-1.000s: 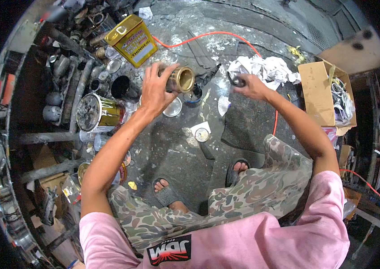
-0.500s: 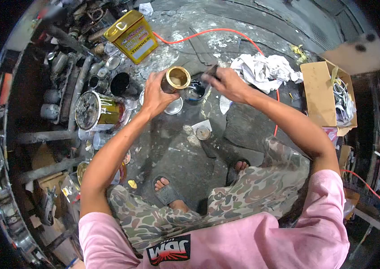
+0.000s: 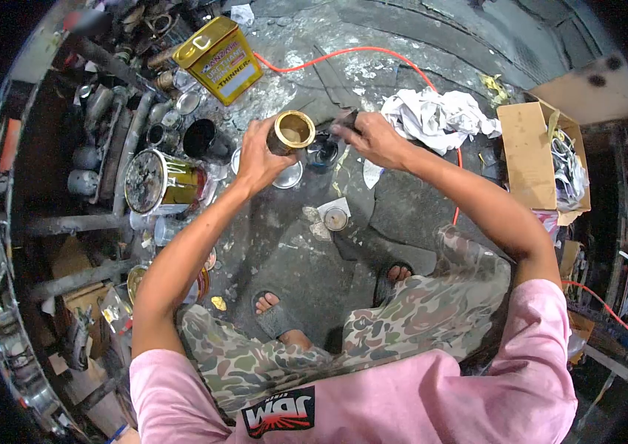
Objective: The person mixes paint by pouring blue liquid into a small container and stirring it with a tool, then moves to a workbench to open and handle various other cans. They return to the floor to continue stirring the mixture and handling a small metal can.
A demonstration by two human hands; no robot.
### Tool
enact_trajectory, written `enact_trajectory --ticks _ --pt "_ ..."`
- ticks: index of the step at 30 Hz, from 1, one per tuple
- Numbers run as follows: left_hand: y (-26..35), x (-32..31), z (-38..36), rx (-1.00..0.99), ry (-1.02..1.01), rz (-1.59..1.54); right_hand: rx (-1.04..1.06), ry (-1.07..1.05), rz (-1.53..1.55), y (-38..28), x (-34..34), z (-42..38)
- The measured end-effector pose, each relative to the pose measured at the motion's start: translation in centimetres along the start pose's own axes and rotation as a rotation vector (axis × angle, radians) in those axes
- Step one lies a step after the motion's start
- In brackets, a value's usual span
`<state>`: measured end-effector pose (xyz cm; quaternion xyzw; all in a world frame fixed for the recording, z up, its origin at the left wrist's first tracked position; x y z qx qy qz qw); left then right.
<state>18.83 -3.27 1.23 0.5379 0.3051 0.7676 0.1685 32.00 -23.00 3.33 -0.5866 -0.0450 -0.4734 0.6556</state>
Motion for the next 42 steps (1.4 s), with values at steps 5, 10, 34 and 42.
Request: enact_trajectory --ticks 5,10,34,42 --pt "0.0 0.0 -0.2 0.022 -0.016 -0.001 -0.05 -0.039 -0.052 -0.5 0.1 0.3" --pt "-0.1 -0.1 0.0 0.019 -0.016 -0.022 -0.169 -0.151 -0.133 1.0 -0.6 -0.1" --pt "-0.7 0.0 -0.3 0.026 -0.025 -0.024 0.091 -0.223 0.003 -0.8 -1.8 0.5" --pt "-0.9 -0.2 -0.4 0.041 -0.032 -0.023 0.014 -0.281 -0.006 -0.8 -2.0 0.8"
Point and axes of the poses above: each hand's wrist, its own z-axis towards the middle knuckle, its own x-axis out of the back of the hand, y = z × x, the point moved 5 cm from there along z, towards the middle knuckle, and after that the axes turned 1 degree about -z, right-handed, at the moved point
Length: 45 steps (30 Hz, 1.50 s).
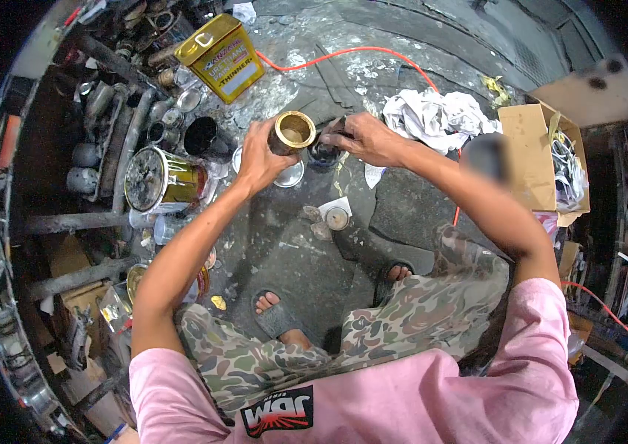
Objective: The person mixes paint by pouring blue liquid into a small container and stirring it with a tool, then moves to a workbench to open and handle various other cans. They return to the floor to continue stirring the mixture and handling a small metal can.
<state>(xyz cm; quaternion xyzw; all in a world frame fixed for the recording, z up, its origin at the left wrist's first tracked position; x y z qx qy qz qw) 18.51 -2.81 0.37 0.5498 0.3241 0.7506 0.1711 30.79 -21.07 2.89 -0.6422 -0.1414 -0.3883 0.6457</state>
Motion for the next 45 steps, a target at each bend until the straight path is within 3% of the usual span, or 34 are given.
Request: enact_trajectory --ticks 4,6,7,10,12,13,15,18,22,24,25,27,30,32,34,36,38,40,42,45 --pt "0.0 0.0 -0.2 0.006 -0.002 -0.015 -0.095 -0.059 -0.226 -0.7 1.3 -0.1" --pt "0.1 0.1 -0.1 0.003 -0.009 -0.021 0.165 0.137 -0.066 -0.7 1.2 0.0" --pt "0.1 0.1 -0.1 0.01 -0.018 -0.013 0.164 0.138 -0.067 0.0 0.9 -0.1" --pt "0.2 0.0 0.1 0.016 -0.021 0.016 -0.026 -0.051 -0.116 1.1 0.2 -0.2" --pt "0.0 0.0 0.0 0.02 -0.011 0.032 -0.143 -0.159 -0.43 -0.1 1.3 -0.1" --pt "0.0 0.0 0.0 0.014 -0.012 0.033 -0.143 -0.16 -0.431 0.2 0.8 0.0" --pt "0.2 0.0 0.1 0.004 -0.014 0.035 0.228 0.208 -0.07 -0.3 1.0 -0.1" --pt "0.3 0.0 0.1 0.022 -0.028 0.039 0.058 0.054 -0.129 1.5 0.2 -0.1" --pt "-0.2 -0.1 0.0 -0.017 -0.008 0.02 0.008 0.062 -0.3 1.0 0.9 -0.1" --pt "0.0 -0.1 0.1 -0.039 0.004 0.008 0.172 0.179 0.068 -0.1 0.9 -0.1" --pt "0.0 -0.1 0.1 -0.04 0.01 0.014 0.171 0.181 0.068 -0.1 1.2 -0.2" --pt "0.1 -0.1 0.1 -0.038 0.014 0.02 -0.134 -0.121 -0.158 1.4 0.6 -0.4" --pt "0.3 0.2 0.1 -0.017 0.008 0.01 -0.078 -0.046 -0.322 0.9 1.8 -0.3" --pt "0.3 0.1 0.1 0.022 -0.026 0.05 -0.047 -0.021 -0.228 0.7 1.1 -0.4" --pt "0.3 0.0 0.2 0.011 -0.029 0.052 0.114 0.106 0.037 0.0 0.6 -0.7" --pt "0.2 0.1 0.1 0.007 -0.029 0.052 0.088 0.115 0.075 -0.8 1.8 -0.6" --pt "0.2 0.2 0.0 0.032 -0.024 0.034 -0.357 0.014 -0.115 1.3 3.2 -0.8" --pt "0.4 0.4 0.1 0.016 -0.019 0.041 -0.41 0.141 -0.133 2.4 4.4 -1.7" --pt "0.2 0.4 0.0 -0.001 -0.019 0.046 -0.503 0.284 0.253 5.6 5.0 -2.6" --pt "0.1 0.2 0.0 -0.02 0.011 0.012 -0.583 0.328 0.358 7.9 6.1 -4.1"
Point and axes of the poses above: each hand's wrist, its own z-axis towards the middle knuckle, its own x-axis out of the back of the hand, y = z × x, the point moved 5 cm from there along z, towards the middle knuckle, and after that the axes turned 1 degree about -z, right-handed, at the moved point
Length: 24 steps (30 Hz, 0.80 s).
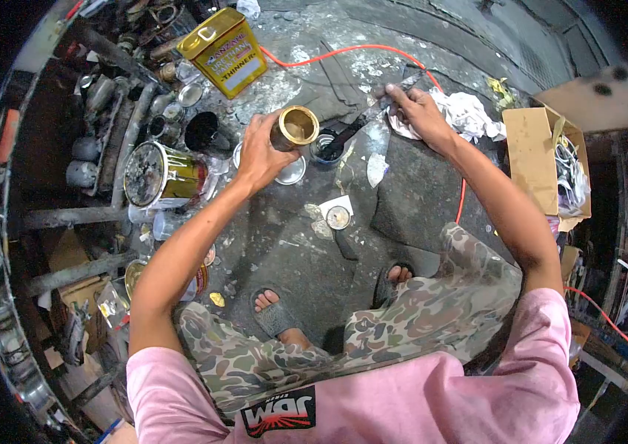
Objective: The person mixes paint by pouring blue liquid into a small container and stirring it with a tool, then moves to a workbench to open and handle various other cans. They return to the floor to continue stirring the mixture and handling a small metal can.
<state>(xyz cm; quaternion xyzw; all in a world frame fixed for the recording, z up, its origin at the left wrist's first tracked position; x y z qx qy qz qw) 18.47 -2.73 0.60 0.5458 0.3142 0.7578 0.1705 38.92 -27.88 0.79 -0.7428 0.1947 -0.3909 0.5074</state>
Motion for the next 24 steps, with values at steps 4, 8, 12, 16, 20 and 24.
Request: enact_trajectory --ticks 4,8,12,16,20,24 --pt "0.0 -0.2 0.1 -0.002 0.002 0.025 -0.084 -0.013 0.169 0.9 1.0 -0.3" --pt "0.7 -0.3 0.3 -0.029 0.013 0.018 -0.162 -0.015 0.33 2.5 1.4 0.2" --pt "1.2 -0.1 0.4 -0.042 0.0 0.063 -0.141 -0.028 0.439 3.5 1.5 0.7" --pt "1.3 0.0 0.3 -0.027 -0.01 0.065 -0.133 -0.012 0.393 3.0 1.7 0.7" --pt "1.3 0.0 0.3 0.0 -0.016 0.047 -0.014 0.033 0.054 1.4 1.5 1.2" --pt "1.3 -0.1 0.4 0.026 -0.046 0.013 0.313 -0.003 -0.092 -2.5 -2.0 -0.4"
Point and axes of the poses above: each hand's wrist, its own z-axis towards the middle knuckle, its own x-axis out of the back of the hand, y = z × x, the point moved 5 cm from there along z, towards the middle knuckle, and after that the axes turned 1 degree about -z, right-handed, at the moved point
